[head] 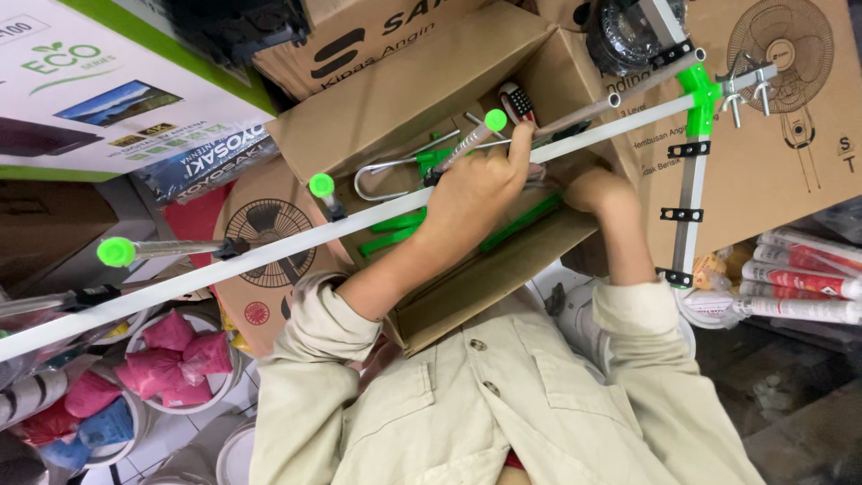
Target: The person assembles a television antenna by sliding aluminum rods through plastic brackets on a central mast and securing them with green plastic caps.
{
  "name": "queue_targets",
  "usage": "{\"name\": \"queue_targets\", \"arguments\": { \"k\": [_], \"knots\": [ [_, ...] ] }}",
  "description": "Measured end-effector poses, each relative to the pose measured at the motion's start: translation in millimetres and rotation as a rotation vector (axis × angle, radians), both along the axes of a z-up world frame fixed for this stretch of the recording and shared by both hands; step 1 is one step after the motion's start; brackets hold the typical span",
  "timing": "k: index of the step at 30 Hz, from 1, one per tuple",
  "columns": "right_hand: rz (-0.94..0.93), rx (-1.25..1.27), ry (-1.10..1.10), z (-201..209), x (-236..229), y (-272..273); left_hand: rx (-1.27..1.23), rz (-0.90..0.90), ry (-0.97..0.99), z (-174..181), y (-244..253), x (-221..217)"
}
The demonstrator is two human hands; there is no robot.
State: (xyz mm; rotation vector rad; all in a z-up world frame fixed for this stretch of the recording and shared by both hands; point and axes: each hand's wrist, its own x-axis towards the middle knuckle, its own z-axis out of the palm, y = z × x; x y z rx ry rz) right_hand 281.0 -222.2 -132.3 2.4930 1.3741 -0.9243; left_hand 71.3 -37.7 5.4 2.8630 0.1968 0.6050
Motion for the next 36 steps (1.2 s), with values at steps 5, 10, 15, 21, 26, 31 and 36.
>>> {"name": "queue_targets", "arguments": {
  "k": [5,10,15,21,26,31,36],
  "knots": [
    [0.071,-0.244,-0.011,-5.9,-3.3,16.3,-0.044,-0.02,0.0,2.0,2.6,2.2],
    [0.084,-0.298,-0.024,8.7,-18.0,15.4,-0.04,-0.021,-0.045,1.2,3.0,3.4],
    [0.312,-0.478,-0.044,-7.4,-22.2,20.4,-0.062,-0.02,0.006,5.0,2.8,3.8],
    [0.006,0.156,0.3,-10.3,-11.2,17.5,-0.008,0.0,-0.049,6.2,1.7,1.6],
    [-0.19,0.246,0.217,-7.0,-0.6,16.9,-0.023,-0.007,-0.047,9.0,1.4,0.0],
    [0.101,0.285,-0.052,-22.4,0.3,11.4,0.004,0.016,-0.059,11.8,-1.0,-1.6],
    [0.133,-0.374,-0.057,-24.0,-10.1,6.3,0.003,-0.001,-0.046,8.8,2.1,0.6]
  ]
}}
